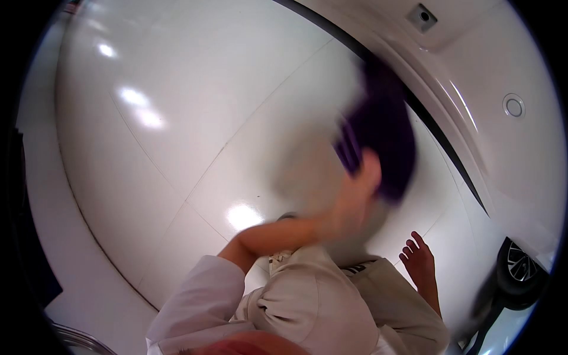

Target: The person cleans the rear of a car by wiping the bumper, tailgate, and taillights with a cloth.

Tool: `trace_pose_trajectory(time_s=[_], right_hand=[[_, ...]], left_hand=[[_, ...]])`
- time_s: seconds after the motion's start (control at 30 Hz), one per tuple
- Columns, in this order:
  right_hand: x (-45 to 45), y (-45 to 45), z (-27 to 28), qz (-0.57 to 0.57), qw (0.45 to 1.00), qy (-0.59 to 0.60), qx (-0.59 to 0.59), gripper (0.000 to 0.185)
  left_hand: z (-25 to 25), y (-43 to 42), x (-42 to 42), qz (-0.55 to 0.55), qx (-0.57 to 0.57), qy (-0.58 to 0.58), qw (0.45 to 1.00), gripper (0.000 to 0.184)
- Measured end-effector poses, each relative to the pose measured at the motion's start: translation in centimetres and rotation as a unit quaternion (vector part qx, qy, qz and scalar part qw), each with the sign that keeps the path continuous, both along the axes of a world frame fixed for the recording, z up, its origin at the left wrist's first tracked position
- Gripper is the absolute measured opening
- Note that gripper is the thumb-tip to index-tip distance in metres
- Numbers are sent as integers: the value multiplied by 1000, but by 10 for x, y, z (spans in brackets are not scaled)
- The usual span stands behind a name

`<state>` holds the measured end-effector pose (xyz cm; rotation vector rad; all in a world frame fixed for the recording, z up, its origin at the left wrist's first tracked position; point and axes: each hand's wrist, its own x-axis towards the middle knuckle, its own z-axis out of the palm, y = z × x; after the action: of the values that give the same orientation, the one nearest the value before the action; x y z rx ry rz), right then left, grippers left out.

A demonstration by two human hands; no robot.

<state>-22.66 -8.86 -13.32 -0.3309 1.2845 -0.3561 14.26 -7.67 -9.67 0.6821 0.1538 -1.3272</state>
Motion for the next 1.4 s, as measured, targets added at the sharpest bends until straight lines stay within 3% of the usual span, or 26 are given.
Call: trace_pose_trajectory(time_s=[0.07,0.1,0.17,0.2,0.23,0.3,0.33,0.37,0.4,0.43,0.5,0.6,0.67,0.77,0.83,0.87,0.93,0.97,1.1,1.17,1.2,1.23,1.33,1.4], right_hand=[[-17,4,-12,-5,1000,-2,2,44],[-12,8,-15,26,995,66,-65,46],[2,9,-2,-53,998,38,-12,48],[-6,10,-4,-37,999,18,-9,44],[-14,8,-8,-20,1000,-4,-10,40],[-16,7,-17,-30,1000,-6,-6,40],[-18,8,-23,-26,1000,-3,0,39],[-18,10,-28,-22,1000,-1,6,39],[-15,10,-29,-13,1000,4,7,39],[-19,7,-35,-11,1000,2,22,39],[10,7,-9,14,999,13,26,39],[20,16,-3,14,1000,26,3,39],[22,12,-2,26,999,19,-7,38],[13,14,-1,45,998,5,-42,38],[7,15,-7,35,998,0,-45,41],[-1,15,-11,29,998,0,-49,43],[-16,17,-22,45,998,8,-49,45],[-22,20,-29,39,998,4,-58,43],[-15,16,-19,62,997,-11,-37,45],[-16,18,-17,78,994,-43,-66,46],[-12,18,-13,99,990,-45,-86,47],[-20,16,-18,112,986,-69,-99,47],[-16,18,-13,136,983,-68,-108,46],[-20,17,-17,123,985,-63,-100,45]], left_hand=[[-4,49,-50,-118,-115,204,965,69],[-4,65,-39,-193,-113,347,911,66],[-17,83,-16,-179,-67,384,903,66],[-30,93,0,-159,-30,418,894,66],[-52,102,22,-122,-75,374,916,65],[-68,115,91,-61,-92,140,984,65],[-78,125,126,16,-20,38,999,62],[-95,133,165,91,-55,-44,993,60],[-91,126,196,215,-14,-221,951,60],[-72,111,216,316,54,-322,891,61],[-43,88,287,463,2,-409,787,54],[-7,47,305,533,-85,-433,722,57],[4,3,263,527,-120,-413,733,56],[-6,-22,140,356,-141,-329,863,56],[-37,-5,49,167,-151,-152,962,59],[-49,15,19,69,-170,-30,983,61],[-66,55,-14,-106,-128,182,969,68],[-79,75,-23,-203,-95,278,934,72],[-118,132,5,-129,-72,355,923,68],[-160,161,72,-54,23,118,991,64],[-193,170,116,40,55,-22,997,61],[-181,154,159,133,94,-56,985,61],[-112,78,260,274,18,-364,890,59],[-71,40,299,352,11,-336,873,54]])
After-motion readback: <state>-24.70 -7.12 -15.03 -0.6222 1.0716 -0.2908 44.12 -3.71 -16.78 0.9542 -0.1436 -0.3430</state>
